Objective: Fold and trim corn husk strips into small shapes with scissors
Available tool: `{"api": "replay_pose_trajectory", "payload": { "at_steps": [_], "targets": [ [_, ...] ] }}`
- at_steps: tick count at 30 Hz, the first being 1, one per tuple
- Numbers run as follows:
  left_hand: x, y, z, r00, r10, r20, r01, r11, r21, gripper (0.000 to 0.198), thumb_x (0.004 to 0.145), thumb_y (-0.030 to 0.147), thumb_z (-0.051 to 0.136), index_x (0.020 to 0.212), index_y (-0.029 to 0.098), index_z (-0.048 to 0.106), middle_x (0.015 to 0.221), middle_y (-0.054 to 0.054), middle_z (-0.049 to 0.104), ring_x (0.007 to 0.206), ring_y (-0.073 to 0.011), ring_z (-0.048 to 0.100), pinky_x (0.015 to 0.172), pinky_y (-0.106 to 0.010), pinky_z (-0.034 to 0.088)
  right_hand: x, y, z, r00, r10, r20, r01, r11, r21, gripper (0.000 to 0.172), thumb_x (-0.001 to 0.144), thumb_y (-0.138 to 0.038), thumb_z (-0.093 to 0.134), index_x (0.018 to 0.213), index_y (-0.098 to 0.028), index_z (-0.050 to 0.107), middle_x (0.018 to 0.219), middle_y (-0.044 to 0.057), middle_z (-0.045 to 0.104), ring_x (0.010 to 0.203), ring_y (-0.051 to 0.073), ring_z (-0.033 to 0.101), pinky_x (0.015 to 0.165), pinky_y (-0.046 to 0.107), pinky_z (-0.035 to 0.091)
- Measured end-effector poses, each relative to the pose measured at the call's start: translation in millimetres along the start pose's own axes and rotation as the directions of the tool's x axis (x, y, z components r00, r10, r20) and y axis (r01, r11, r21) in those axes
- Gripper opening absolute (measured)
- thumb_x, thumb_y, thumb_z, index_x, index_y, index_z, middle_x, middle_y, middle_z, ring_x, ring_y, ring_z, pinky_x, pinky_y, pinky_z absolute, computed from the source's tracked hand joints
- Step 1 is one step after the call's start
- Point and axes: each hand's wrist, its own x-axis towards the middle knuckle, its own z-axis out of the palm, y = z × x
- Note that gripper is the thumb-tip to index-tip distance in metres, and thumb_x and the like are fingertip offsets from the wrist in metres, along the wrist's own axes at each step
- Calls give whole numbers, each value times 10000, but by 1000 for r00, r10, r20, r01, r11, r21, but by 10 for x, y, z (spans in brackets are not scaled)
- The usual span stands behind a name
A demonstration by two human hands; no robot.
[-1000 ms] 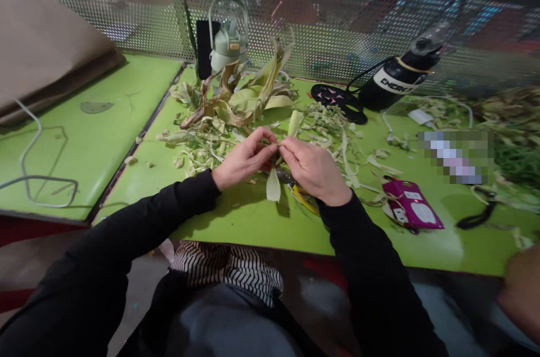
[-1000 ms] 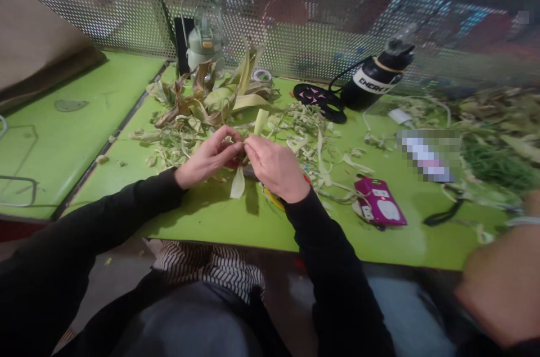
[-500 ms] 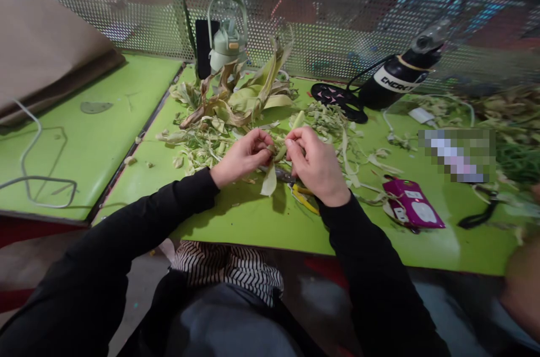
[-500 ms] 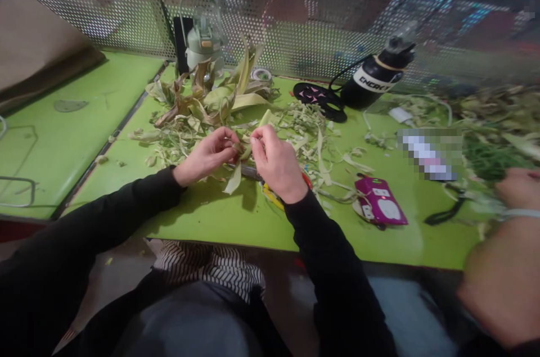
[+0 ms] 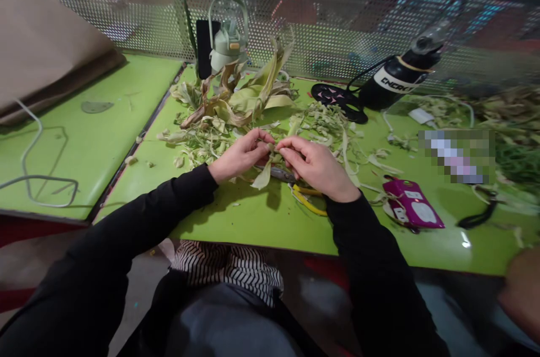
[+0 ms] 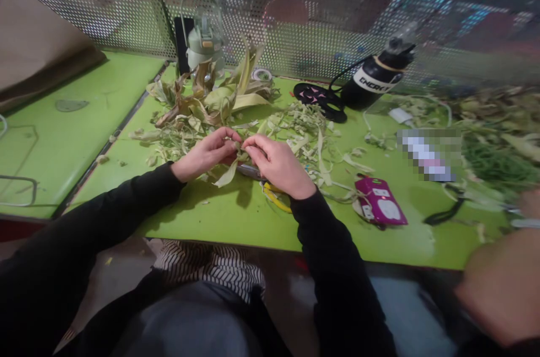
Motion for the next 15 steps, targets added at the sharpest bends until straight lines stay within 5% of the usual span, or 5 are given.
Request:
{"api": "replay_pose_trajectory", "payload": {
  "at_steps": [8, 15],
  "targets": [
    [-6, -27, 8, 996, 90, 7, -90, 987, 132, 86, 918, 129, 575, 921, 152, 492, 653, 58, 555, 564, -49, 541, 563, -180, 427, 1, 9, 132, 983, -56, -174, 43, 996, -78, 156, 840, -319, 670, 885, -174, 704, 807, 50, 731, 633, 144, 591, 617, 293, 433],
    [-3, -27, 25, 986, 160, -41, -149, 969, 196, 115, 894, 53, 513, 867, 161, 483, 621, 65, 533, 535, -39, 510, 532, -171, 387, 25, 17, 149, 985, 42, -166, 3, 965, 261, 205, 805, -375, 693, 786, -174, 655, 698, -3, 635, 541, 90, 491, 505, 247, 369]
  ]
}}
